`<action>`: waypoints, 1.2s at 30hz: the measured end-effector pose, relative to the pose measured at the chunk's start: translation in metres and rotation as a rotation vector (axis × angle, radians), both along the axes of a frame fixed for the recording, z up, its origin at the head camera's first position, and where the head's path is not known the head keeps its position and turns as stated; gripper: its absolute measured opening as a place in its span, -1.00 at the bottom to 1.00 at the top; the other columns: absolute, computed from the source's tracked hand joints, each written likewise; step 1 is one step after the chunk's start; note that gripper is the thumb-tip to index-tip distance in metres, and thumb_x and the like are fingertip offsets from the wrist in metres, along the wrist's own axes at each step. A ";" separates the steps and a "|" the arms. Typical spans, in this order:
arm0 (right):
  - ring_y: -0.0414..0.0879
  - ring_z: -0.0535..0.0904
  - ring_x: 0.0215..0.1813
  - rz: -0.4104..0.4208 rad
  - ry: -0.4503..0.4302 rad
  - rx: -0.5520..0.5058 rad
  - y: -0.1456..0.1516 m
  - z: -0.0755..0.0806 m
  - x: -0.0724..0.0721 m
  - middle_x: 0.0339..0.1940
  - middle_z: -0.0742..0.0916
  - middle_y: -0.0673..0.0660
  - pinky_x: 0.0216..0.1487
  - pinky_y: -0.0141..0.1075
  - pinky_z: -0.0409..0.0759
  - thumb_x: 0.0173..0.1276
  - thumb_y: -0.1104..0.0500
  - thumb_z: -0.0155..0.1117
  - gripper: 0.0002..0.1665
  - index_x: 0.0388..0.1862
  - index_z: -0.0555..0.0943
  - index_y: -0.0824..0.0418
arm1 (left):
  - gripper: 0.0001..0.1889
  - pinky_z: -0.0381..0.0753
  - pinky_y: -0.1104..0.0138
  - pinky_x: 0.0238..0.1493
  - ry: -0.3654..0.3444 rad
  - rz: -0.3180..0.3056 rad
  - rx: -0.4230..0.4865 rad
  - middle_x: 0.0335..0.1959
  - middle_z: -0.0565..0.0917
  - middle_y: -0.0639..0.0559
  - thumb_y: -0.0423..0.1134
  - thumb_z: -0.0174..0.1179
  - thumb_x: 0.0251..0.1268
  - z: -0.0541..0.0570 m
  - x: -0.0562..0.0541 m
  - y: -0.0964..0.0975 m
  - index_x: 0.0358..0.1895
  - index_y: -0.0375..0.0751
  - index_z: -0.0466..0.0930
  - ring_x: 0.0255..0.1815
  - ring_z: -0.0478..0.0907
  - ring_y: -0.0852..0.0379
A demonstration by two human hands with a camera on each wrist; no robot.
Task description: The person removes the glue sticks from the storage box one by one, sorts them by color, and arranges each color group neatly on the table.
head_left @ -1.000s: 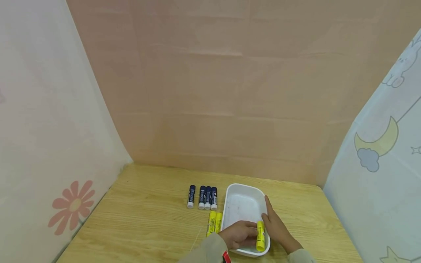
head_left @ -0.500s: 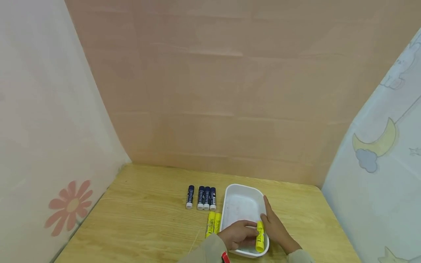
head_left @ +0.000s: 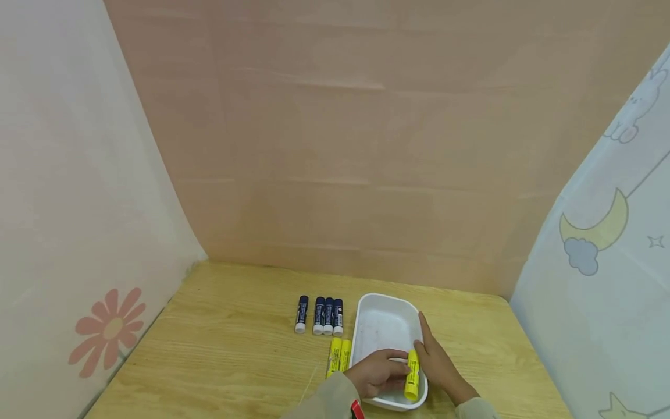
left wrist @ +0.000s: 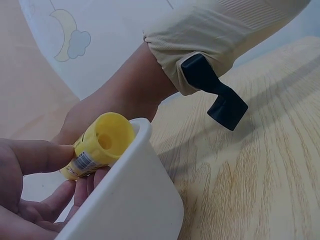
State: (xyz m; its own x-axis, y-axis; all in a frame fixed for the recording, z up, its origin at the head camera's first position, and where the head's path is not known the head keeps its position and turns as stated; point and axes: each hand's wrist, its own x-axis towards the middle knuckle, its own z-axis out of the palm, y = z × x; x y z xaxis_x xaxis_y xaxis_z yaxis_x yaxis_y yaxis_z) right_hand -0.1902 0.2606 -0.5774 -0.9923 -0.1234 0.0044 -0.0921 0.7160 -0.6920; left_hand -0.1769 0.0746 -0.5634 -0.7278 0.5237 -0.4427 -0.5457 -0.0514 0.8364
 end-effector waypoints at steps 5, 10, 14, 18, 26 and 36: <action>0.33 0.03 0.48 0.002 -0.018 -0.013 -0.001 0.004 -0.001 0.56 0.01 0.35 0.39 0.22 0.04 0.57 0.26 -0.19 -0.17 0.59 -0.38 0.09 | -0.62 0.67 0.25 -0.09 -0.007 0.000 0.000 -0.19 0.68 -0.03 -0.36 0.25 0.30 0.001 -0.002 0.000 0.18 -0.22 0.52 -0.20 0.62 0.13; 0.31 0.00 0.49 -0.006 -0.052 -0.008 -0.001 0.005 -0.002 0.56 -0.02 0.34 0.40 0.20 0.02 0.58 0.24 -0.22 -0.17 0.58 -0.42 0.07 | -0.64 0.67 0.24 -0.09 -0.023 0.014 0.007 -0.20 0.69 -0.04 -0.37 0.26 0.28 0.001 -0.003 0.000 0.15 -0.23 0.54 -0.22 0.62 0.13; 0.32 0.00 0.49 -0.015 -0.053 -0.003 -0.002 0.006 -0.001 0.56 -0.03 0.34 0.41 0.21 0.01 0.58 0.24 -0.21 -0.17 0.58 -0.41 0.08 | -0.65 0.68 0.26 -0.11 -0.050 0.027 -0.004 -0.21 0.69 -0.04 -0.36 0.28 0.26 0.001 -0.004 0.001 0.12 -0.21 0.57 -0.22 0.63 0.12; 0.33 0.01 0.49 -0.013 -0.049 -0.009 -0.002 0.007 0.000 0.56 -0.02 0.35 0.40 0.21 0.02 0.57 0.24 -0.21 -0.18 0.58 -0.40 0.09 | -0.66 0.68 0.26 -0.11 -0.064 0.033 -0.003 -0.21 0.69 -0.03 -0.37 0.29 0.26 0.003 -0.004 0.002 0.11 -0.22 0.58 -0.22 0.63 0.12; 0.33 0.01 0.48 -0.017 -0.044 -0.013 -0.002 0.008 0.000 0.56 -0.01 0.35 0.40 0.22 0.02 0.59 0.23 -0.22 -0.19 0.59 -0.38 0.08 | -0.67 0.68 0.25 -0.09 -0.071 0.047 0.000 -0.19 0.68 -0.03 -0.38 0.27 0.27 0.003 -0.004 0.001 0.10 -0.25 0.58 -0.20 0.63 0.10; 0.33 0.01 0.48 -0.022 -0.059 -0.024 -0.001 0.002 0.002 0.56 -0.01 0.34 0.40 0.22 0.01 0.60 0.18 -0.23 -0.22 0.60 -0.35 0.08 | -0.66 0.64 0.24 0.01 -0.180 0.009 0.079 -0.14 0.67 -0.08 -0.40 0.22 0.31 0.005 -0.004 -0.004 0.14 -0.31 0.54 -0.11 0.63 0.09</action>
State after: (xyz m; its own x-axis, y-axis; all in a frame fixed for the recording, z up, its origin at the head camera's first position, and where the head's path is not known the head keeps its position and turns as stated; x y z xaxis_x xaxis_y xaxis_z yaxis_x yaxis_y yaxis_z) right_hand -0.1880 0.2595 -0.5752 -0.9935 -0.1018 -0.0510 -0.0352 0.7004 -0.7129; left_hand -0.1809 0.0710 -0.5589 -0.6455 0.5554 -0.5243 -0.6854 -0.1183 0.7185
